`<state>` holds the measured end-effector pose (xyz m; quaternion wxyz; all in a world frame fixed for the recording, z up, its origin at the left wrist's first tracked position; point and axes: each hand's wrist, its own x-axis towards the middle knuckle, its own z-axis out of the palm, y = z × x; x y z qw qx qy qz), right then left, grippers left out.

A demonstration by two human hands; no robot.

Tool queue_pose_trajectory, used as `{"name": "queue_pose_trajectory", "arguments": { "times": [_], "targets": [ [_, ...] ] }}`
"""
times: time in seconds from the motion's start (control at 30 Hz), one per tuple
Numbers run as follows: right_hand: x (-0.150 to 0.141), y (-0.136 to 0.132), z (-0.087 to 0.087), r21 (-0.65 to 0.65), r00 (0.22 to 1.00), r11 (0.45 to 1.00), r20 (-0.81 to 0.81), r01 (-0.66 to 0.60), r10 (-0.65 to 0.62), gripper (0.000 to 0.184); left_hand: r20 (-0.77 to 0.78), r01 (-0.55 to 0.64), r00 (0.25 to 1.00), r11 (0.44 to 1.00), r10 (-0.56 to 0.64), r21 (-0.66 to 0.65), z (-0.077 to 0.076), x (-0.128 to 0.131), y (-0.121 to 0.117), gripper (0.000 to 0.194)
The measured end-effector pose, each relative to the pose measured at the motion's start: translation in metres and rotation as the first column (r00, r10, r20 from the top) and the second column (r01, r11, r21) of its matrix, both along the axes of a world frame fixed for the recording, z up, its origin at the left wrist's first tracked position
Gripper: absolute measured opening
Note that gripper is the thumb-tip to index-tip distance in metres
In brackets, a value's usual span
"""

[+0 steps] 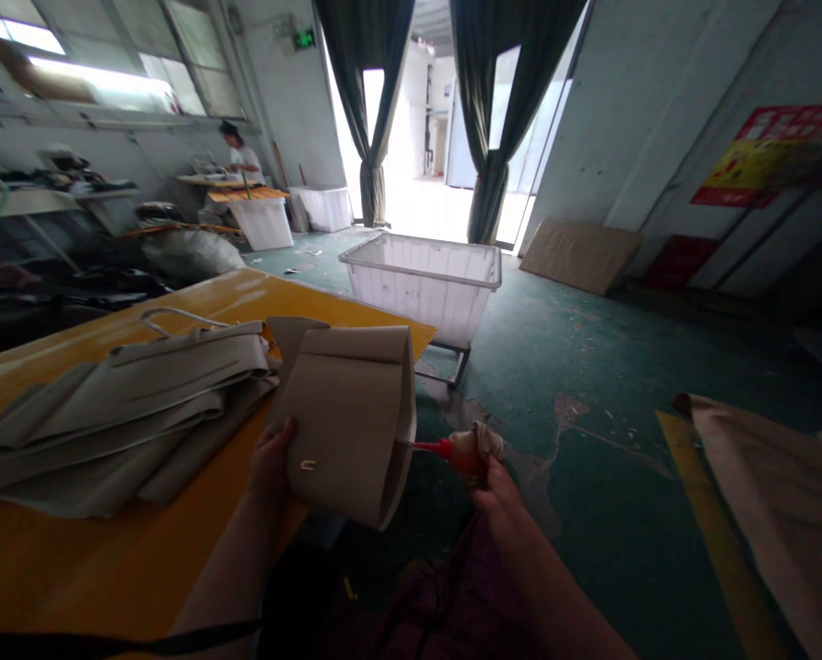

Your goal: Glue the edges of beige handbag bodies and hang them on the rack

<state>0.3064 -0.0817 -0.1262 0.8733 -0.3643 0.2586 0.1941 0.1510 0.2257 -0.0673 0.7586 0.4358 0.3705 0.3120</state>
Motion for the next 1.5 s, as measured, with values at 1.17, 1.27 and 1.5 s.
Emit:
{"name": "queue_pose_trajectory", "arguments": {
  "times": [1.17, 1.27, 1.5],
  "targets": [
    [-0.016, -0.003, 0.031, -0.1, 0.935, 0.958, 0.267, 0.269, -0.234, 0.058, 0.011, 0.009, 1.0, 1.0, -0.009, 0.006, 0.0, -0.001, 0.001, 0.053],
    [-0.017, -0.001, 0.028, -0.128, 0.924, 0.95, 0.299, 0.286, -0.238, 0.055, 0.014, 0.008, 1.0, 1.0, -0.007, -0.01, -0.001, -0.001, 0.001, 0.049],
    [-0.027, -0.009, 0.021, -0.194, 0.927, 0.933, 0.288, 0.302, -0.24, 0.061, 0.055, 0.016, 0.998, 1.0, -0.015, -0.019, -0.006, -0.001, 0.003, 0.053]
  ]
}}
